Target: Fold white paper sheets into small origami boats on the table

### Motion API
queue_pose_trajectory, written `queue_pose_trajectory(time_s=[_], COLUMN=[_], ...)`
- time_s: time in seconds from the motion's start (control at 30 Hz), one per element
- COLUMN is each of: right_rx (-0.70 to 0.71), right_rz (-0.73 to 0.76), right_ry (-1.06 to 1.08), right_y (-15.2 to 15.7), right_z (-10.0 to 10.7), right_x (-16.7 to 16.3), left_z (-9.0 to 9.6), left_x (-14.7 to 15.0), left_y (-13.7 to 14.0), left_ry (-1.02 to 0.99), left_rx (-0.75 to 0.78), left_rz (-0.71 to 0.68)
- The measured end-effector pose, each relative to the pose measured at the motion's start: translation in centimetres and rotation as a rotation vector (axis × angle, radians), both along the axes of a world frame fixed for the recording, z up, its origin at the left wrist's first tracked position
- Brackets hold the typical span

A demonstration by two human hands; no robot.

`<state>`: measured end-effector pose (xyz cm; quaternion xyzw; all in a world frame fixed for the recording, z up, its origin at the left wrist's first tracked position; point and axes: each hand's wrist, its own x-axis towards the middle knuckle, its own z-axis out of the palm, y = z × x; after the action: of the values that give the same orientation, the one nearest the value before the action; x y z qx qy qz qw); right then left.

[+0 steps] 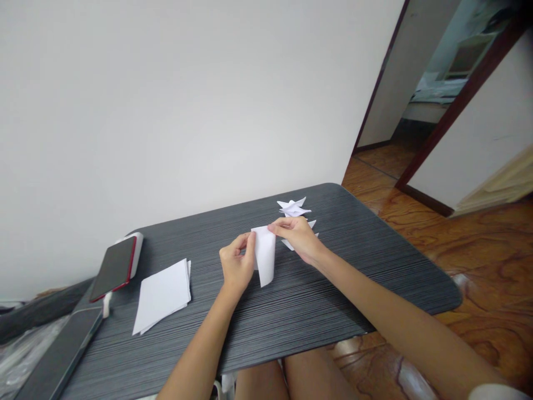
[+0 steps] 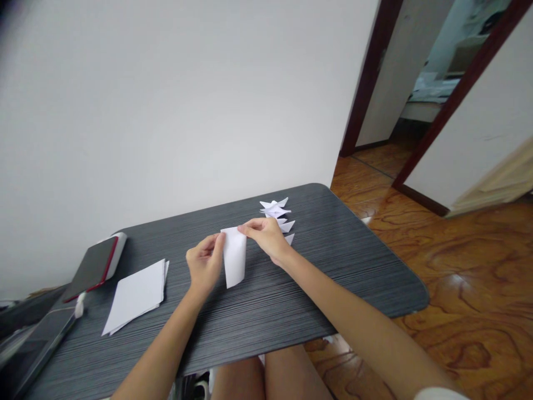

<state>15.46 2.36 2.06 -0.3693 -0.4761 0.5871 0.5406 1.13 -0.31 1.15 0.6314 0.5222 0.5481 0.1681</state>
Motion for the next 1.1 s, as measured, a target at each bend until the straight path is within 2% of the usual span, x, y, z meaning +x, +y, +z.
queue_pose_trajectory(time_s=[0.2, 0.37, 0.53, 0.77, 0.93, 1.1], right_rx=[-0.078, -0.132, -0.114, -0.072, -0.068, -0.037], right_rz=[0.199, 0.177, 0.185, 0.075, 0.162, 0.140], right_ry=[-0.090, -0.103, -0.121, -0.167, -0.192, -0.216], right_y=[-0.4, -0.3, -0.3, -0.6, -0.7, -1.0], right_z=[-0.4, -0.6, -0.7, -0.2, -0.3, -0.2], right_x=[-0.3, -0.3, -0.4, -0.6, -0.6, -0.7], left_z=[-0.1, 0.0, -0.2, -0.5, -0.4, -0.3], left_x=[0.0, 0.2, 0.6, 0.7, 0.5, 0.2], left_y=[0.5, 0.8, 0.9, 0.9, 1.0, 1.3], left_ry=[-0.282, -0.488, -0.646, -0.677, -0.697, -0.710], left_rx=[-0.114, -0.207, -0.240, -0.190, -0.112, -0.098], left_rz=[0.005, -0.064, -0.074, -0.064, -0.007, 0.046])
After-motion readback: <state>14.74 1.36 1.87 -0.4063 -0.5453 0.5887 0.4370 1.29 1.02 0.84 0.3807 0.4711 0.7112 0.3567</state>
